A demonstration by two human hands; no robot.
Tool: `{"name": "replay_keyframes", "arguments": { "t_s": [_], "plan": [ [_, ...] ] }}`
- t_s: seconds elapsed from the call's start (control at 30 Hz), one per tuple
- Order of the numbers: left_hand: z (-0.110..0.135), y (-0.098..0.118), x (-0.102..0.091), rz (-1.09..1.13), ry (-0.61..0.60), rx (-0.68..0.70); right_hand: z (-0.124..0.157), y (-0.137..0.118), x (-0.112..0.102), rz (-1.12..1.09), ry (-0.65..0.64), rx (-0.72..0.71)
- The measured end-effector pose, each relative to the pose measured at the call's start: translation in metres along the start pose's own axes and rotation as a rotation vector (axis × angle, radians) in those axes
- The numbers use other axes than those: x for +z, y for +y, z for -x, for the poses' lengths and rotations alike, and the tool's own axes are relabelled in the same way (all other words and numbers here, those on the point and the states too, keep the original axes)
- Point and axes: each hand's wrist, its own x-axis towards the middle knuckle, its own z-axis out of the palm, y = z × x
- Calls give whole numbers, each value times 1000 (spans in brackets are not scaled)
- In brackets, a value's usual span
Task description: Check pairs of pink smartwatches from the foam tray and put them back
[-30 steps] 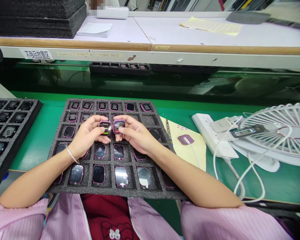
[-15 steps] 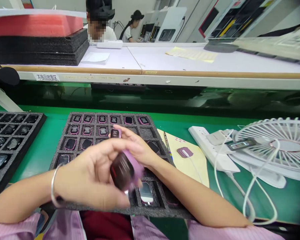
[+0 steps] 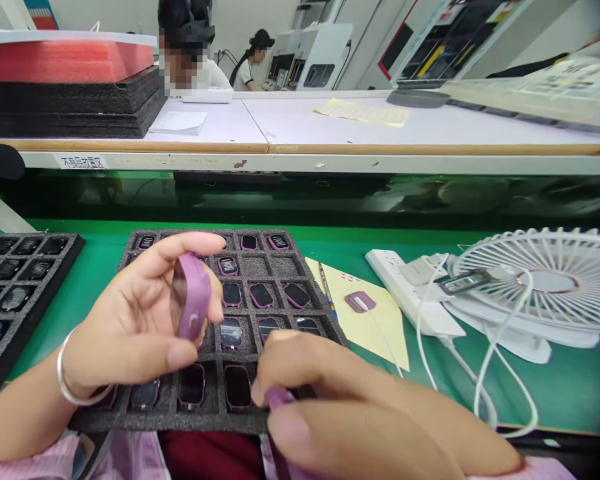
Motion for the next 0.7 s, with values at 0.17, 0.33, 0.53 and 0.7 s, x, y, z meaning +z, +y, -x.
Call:
{"name": "replay_keyframes", "arguments": {
  "t_s": [0.17, 0.33, 0.53, 0.7],
  "plan": [
    [-26, -22, -9, -3, 108, 43, -8, -6, -6, 77, 42, -134],
    [-43, -49, -14, -115, 204, 3, -58, 24, -37, -394, 132, 151],
    [-51, -68, -22, -165, 227, 17, -78, 78, -44, -741, 159, 518],
    [-52, -74, -25, -171, 242, -36, -75, 87, -43, -828, 173, 581]
  ]
}}
